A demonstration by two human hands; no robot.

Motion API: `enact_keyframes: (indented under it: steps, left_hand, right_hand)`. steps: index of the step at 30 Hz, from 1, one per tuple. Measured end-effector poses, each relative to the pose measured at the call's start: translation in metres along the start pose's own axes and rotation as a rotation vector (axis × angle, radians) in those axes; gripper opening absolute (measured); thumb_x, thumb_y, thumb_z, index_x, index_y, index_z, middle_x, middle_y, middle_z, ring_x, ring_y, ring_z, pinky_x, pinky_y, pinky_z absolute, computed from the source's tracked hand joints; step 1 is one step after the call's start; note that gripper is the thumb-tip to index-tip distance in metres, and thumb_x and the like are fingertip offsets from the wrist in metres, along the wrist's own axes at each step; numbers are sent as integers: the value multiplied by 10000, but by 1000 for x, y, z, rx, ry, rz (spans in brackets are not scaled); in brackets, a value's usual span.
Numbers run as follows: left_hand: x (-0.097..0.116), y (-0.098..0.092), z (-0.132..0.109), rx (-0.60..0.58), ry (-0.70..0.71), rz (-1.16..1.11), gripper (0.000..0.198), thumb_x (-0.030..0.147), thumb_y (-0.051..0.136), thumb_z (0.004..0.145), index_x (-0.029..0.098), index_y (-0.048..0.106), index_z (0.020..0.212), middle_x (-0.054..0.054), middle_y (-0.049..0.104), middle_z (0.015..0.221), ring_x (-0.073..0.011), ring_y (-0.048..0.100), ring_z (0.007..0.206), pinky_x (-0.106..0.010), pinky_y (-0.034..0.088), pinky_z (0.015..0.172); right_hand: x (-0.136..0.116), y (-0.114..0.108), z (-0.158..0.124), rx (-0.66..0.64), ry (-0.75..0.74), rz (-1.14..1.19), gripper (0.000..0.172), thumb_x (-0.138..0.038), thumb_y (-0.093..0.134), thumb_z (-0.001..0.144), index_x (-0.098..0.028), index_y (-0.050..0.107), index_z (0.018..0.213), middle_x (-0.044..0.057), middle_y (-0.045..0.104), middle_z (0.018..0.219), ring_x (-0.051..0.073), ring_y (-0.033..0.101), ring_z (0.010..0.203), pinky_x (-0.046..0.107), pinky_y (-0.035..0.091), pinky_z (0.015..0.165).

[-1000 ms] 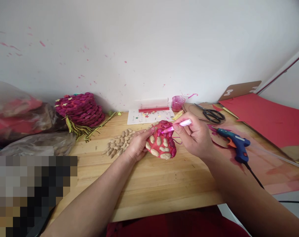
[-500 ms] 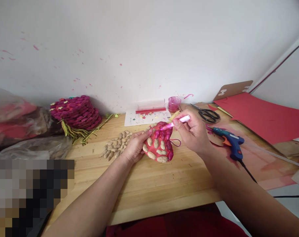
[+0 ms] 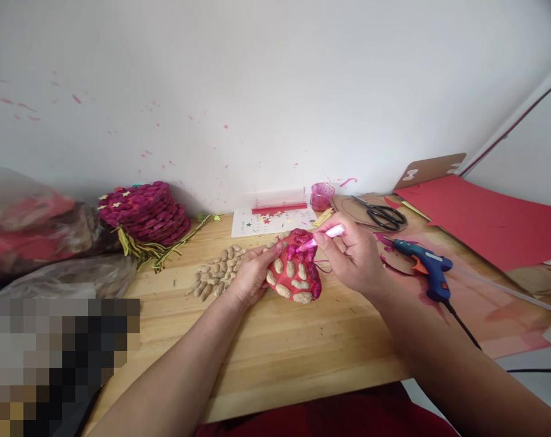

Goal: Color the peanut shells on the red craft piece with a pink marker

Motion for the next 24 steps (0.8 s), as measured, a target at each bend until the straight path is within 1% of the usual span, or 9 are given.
enact_keyframes:
  steps: [5,10,13,17,21,24]
  left_hand:
    - [1,1,-1,15,24,43,419,460,951,648,121,729,754,-85,743,672,-162,645,518,-266,482,523]
    - [3,2,-3,37,40,29,439,461,964,626,116,727,757,-91,763,703,-163,663,523,-262,499,519]
    - [5,4,-3,32,63,6,442,448,971,613,113,729,768,-94,768,714,-178,686,546,-270,520,536]
    - [5,3,-2,35,58,5,453,452,968,615,109,743,808,-95,766,716,-182,688,549,-268,509,527]
    - [3,6,-3,9,62,34,469,483,979,595,126,729,767,-69,744,672,-166,657,524,-262,491,518]
    - [3,8,-5,-7,78,40,485,519,970,601,133,743,788,-72,754,694,-179,672,561,-277,515,555]
  right_hand:
    - [1,-3,0,41,-1,-8,94,-228,607,989,-240,567,905,8,661,783,177,627,740,337,477,696]
    - [-15,2,0,0,-76,-56,108,-200,613,972,-245,568,884,11,684,772,186,637,743,339,478,684]
    - [-19,4,0,-24,-74,-60,108,-206,608,977,-246,564,886,16,686,782,188,638,758,339,482,688]
    - [-14,5,-1,-40,-45,-27,95,-213,610,982,-247,569,903,15,679,788,187,640,756,342,482,691]
    - [-3,-1,-1,23,-23,-4,87,-213,619,984,-244,578,914,8,677,783,183,641,745,348,481,700]
    - [3,-2,-1,46,13,45,68,-221,610,997,-244,596,935,15,699,819,186,663,776,353,492,715]
Point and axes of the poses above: each hand's wrist, its own z-axis towards the middle knuckle, its own y-axis out of the palm, x = y × z, the point moved 8 cm from there along z, towards the middle knuckle
